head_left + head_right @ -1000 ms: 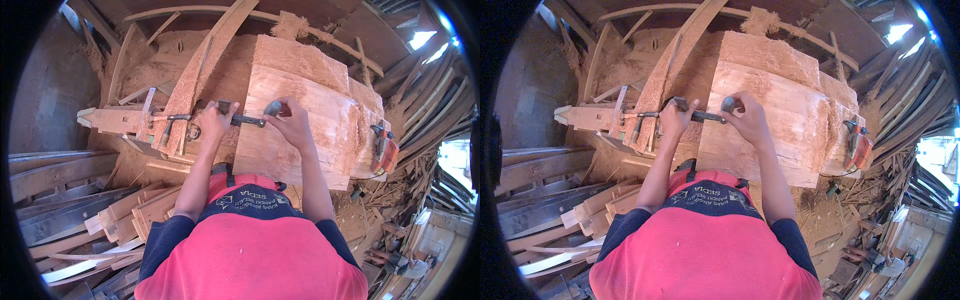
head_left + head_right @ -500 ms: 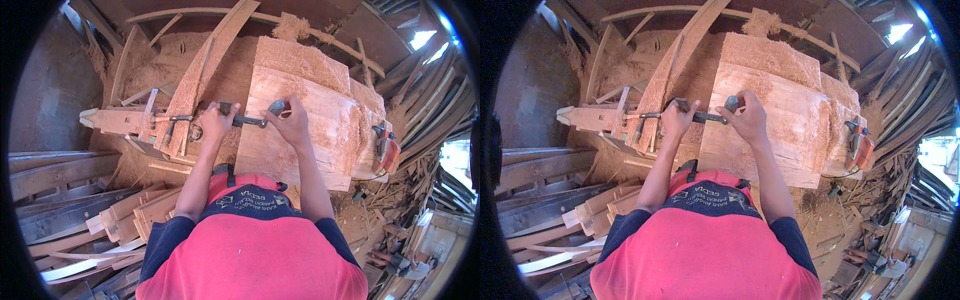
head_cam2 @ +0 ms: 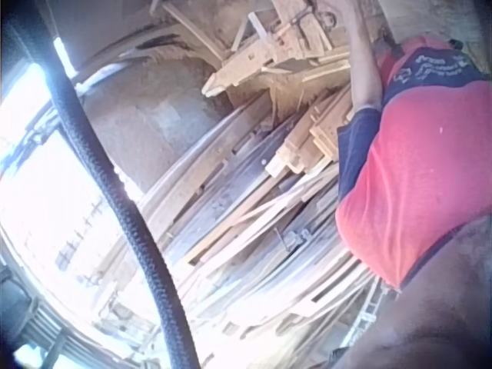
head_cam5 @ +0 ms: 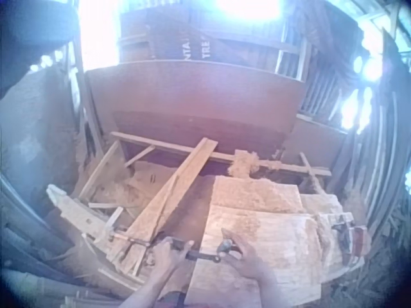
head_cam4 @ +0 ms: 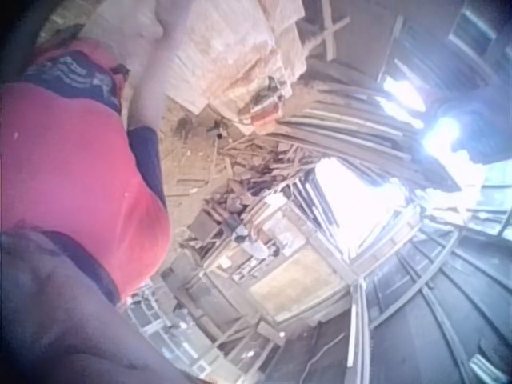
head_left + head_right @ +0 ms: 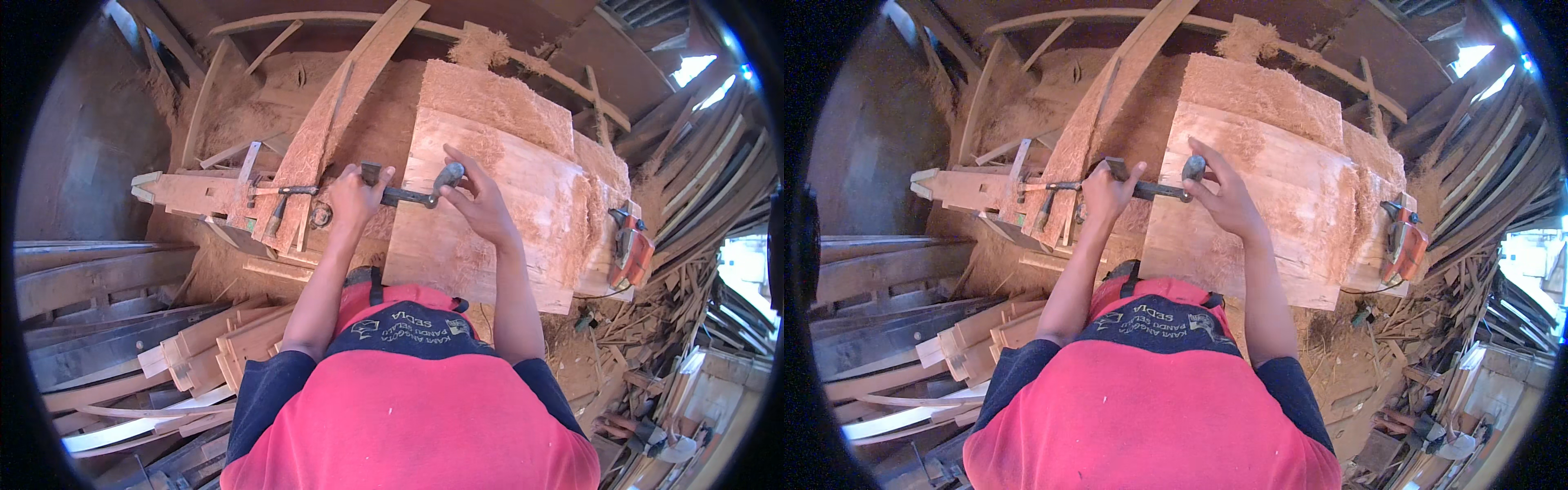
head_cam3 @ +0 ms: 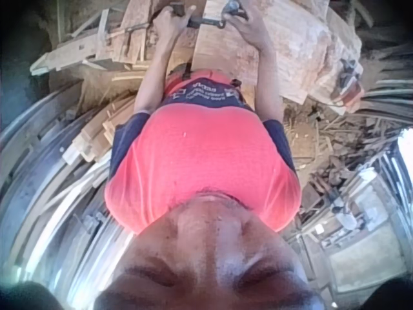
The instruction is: The person planes a large wood board using an electric planer, then clamps the board to a workbench with a metal clamp to continue sanding it by hand.
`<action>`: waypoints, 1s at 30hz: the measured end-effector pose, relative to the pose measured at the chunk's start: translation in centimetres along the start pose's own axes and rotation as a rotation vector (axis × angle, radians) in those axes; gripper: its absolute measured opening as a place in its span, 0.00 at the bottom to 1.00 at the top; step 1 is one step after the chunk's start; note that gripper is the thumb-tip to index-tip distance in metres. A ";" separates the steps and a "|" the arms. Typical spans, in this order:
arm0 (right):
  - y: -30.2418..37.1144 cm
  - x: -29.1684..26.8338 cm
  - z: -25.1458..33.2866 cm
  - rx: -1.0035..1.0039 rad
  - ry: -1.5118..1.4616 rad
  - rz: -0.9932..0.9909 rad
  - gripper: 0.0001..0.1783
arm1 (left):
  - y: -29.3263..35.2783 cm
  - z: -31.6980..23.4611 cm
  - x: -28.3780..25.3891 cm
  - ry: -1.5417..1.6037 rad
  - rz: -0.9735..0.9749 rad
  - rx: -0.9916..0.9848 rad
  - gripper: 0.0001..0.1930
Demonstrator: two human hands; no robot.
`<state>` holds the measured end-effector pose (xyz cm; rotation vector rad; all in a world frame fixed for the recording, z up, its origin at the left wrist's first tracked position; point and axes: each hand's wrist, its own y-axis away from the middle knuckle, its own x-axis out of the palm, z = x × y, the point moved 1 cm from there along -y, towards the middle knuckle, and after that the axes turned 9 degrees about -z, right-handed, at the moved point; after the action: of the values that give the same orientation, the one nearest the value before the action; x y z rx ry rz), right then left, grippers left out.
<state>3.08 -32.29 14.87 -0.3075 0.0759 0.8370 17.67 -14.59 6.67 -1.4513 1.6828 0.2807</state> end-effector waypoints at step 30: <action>5.0 -6.9 -4.1 0.177 0.176 -0.350 0.26 | 4.8 -12.9 3.8 0.872 -0.109 -0.091 0.27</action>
<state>-5.00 -35.38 11.03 -0.2189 0.2522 0.4515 7.74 -24.36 9.90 -1.8730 2.2598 -0.4080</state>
